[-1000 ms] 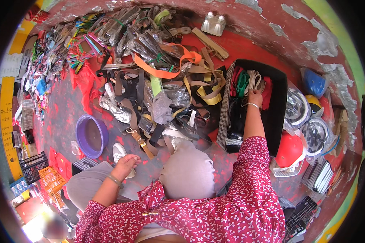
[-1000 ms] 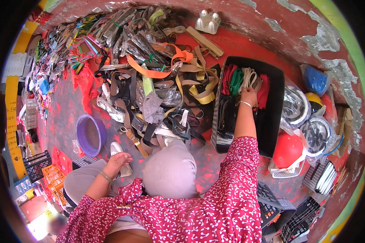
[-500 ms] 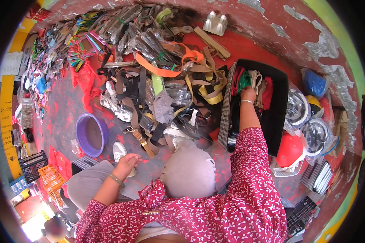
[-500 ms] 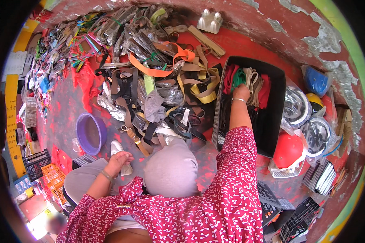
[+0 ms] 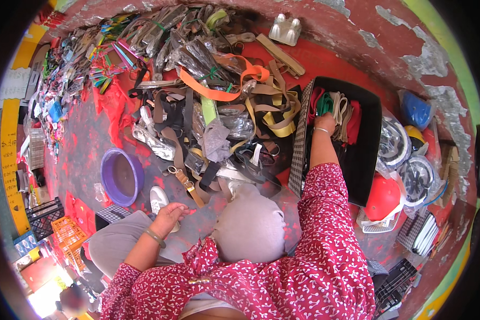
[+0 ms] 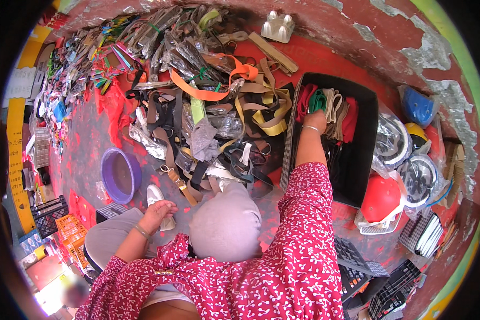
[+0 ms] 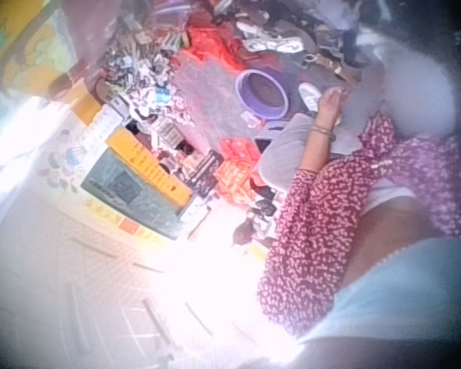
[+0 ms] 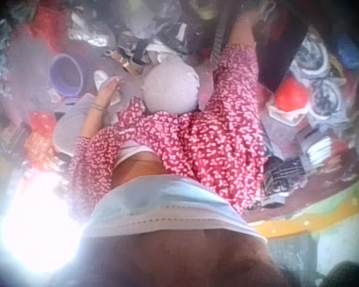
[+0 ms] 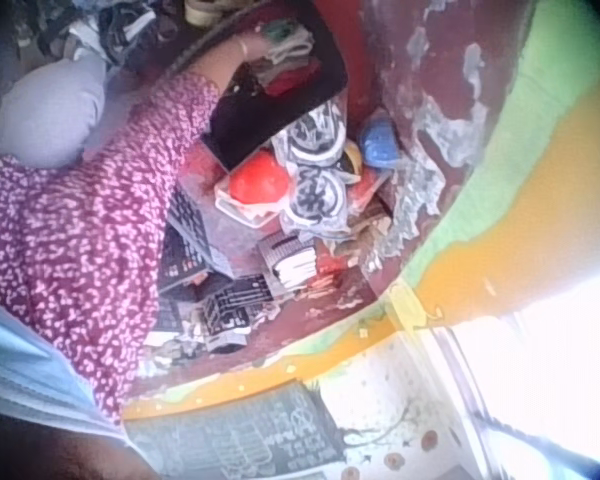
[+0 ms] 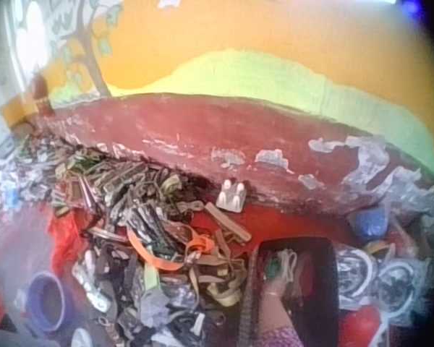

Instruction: The person wipes a white strap with a cloth and folds it. They then pick up an orange strap with a plastic buckle and wipe its surface with the cloth.

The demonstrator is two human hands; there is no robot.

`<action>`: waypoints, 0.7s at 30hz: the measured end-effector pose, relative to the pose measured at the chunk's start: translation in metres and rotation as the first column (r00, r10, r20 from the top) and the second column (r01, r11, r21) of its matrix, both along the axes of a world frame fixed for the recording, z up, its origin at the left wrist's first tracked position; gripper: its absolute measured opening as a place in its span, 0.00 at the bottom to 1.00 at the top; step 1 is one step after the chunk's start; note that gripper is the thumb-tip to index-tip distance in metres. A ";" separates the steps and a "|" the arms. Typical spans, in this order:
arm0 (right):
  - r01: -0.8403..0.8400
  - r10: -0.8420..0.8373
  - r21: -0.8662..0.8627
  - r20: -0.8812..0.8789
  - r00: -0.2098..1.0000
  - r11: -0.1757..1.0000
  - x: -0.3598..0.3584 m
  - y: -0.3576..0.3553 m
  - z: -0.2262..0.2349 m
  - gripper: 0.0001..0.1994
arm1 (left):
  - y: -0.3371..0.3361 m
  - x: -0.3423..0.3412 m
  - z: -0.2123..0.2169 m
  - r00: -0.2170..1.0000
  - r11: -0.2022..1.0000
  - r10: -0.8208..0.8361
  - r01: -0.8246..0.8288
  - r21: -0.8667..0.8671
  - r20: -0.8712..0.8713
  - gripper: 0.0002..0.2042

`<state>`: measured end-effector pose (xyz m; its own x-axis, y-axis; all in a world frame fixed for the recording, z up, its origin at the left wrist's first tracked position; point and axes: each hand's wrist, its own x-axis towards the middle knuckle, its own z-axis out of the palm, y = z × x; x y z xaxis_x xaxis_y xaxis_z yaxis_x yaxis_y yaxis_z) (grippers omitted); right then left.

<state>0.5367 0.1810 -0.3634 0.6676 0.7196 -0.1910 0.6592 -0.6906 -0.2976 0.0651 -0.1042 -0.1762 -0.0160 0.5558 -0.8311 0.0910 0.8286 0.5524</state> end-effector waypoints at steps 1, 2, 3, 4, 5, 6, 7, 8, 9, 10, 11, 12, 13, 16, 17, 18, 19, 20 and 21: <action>0.015 -0.015 -0.001 -0.008 1.000 1.000 -0.006 0.001 0.008 0.09 | 0.001 -0.001 0.003 1.000 1.000 0.005 -0.005 0.000 -0.008 0.10; 0.026 -0.024 0.074 -0.029 0.999 0.997 0.008 0.001 -0.005 0.09 | 0.005 -0.001 0.005 1.000 1.000 0.002 -0.002 0.000 -0.009 0.10; 0.000 0.001 0.011 -0.122 0.992 1.000 0.025 0.000 -0.015 0.11 | 0.007 -0.002 0.006 1.000 1.000 0.000 0.000 0.000 -0.010 0.10; 0.005 -0.005 0.004 -0.118 0.993 1.000 0.028 -0.001 -0.017 0.12 | 0.006 -0.002 0.006 1.000 1.000 0.010 -0.010 0.000 -0.010 0.10; 0.010 -0.010 -0.001 -0.109 0.994 1.000 0.029 -0.002 -0.018 0.13 | 0.006 -0.003 0.006 1.000 1.000 0.020 -0.020 0.000 -0.011 0.10; 0.011 -0.012 -0.004 -0.100 0.995 1.000 0.030 -0.001 -0.020 0.14 | 0.005 -0.004 0.006 0.999 1.000 0.030 -0.030 0.001 -0.011 0.10; 0.011 -0.012 -0.008 -0.085 0.996 1.000 0.030 -0.001 -0.025 0.14 | 0.001 -0.004 0.005 0.999 0.999 0.036 -0.036 0.004 -0.005 0.10; 0.080 -0.079 -0.001 -0.120 0.990 0.997 0.039 0.001 -0.042 0.15 | 0.003 -0.006 0.001 1.000 1.000 0.027 -0.027 0.012 0.006 0.10; 0.159 -0.156 0.007 -0.149 0.976 0.987 0.052 0.001 -0.060 0.15 | 0.009 -0.007 -0.003 1.000 1.000 0.010 -0.010 0.020 0.019 0.10; 0.214 -0.211 0.000 -0.152 0.966 0.977 0.050 0.001 -0.060 0.15 | 0.009 -0.007 -0.003 1.000 1.000 0.005 -0.005 0.013 0.018 0.10; 0.246 -0.245 -0.011 -0.143 0.959 0.969 0.034 0.004 -0.045 0.15 | 0.005 -0.006 -0.002 1.000 1.000 0.017 -0.017 0.007 0.010 0.10; 0.254 -0.257 -0.040 -0.111 0.960 0.966 0.009 0.004 -0.017 0.15 | -0.002 -0.005 0.001 0.999 0.999 0.037 -0.037 0.000 0.000 0.10; 0.246 -0.251 -0.059 -0.088 0.964 0.967 -0.002 0.007 0.000 0.14 | -0.003 -0.004 0.004 0.999 0.999 0.037 -0.037 -0.003 -0.006 0.10; 0.099 -0.108 -0.123 -0.072 0.992 0.988 -0.008 0.015 0.001 0.13 | 0.003 -0.004 0.007 1.000 1.000 0.019 -0.019 -0.009 -0.014 0.10; 0.037 -0.048 -0.145 -0.070 0.996 0.989 -0.005 0.020 -0.003 0.12 | 0.005 -0.003 0.007 1.000 1.000 0.015 -0.015 -0.009 -0.014 0.10; -0.009 -0.008 -0.146 -0.113 0.994 0.989 0.001 0.024 -0.005 0.13 | 0.008 -0.003 0.007 1.000 1.000 0.012 -0.012 -0.008 -0.013 0.10; -0.077 0.047 -0.201 -0.150 0.988 0.977 0.005 0.026 -0.002 0.13 | 0.007 -0.003 0.006 1.000 1.000 0.013 -0.013 -0.008 -0.012 0.10; -0.146 0.099 -0.253 -0.190 0.977 0.956 0.010 0.027 0.002 0.14 | 0.006 -0.003 0.004 1.000 1.000 0.013 -0.013 -0.009 -0.010 0.10; -0.215 0.147 -0.301 -0.231 0.962 0.929 0.013 0.029 0.006 0.14 | 0.005 -0.003 0.002 1.000 1.000 0.014 -0.014 -0.009 -0.008 0.10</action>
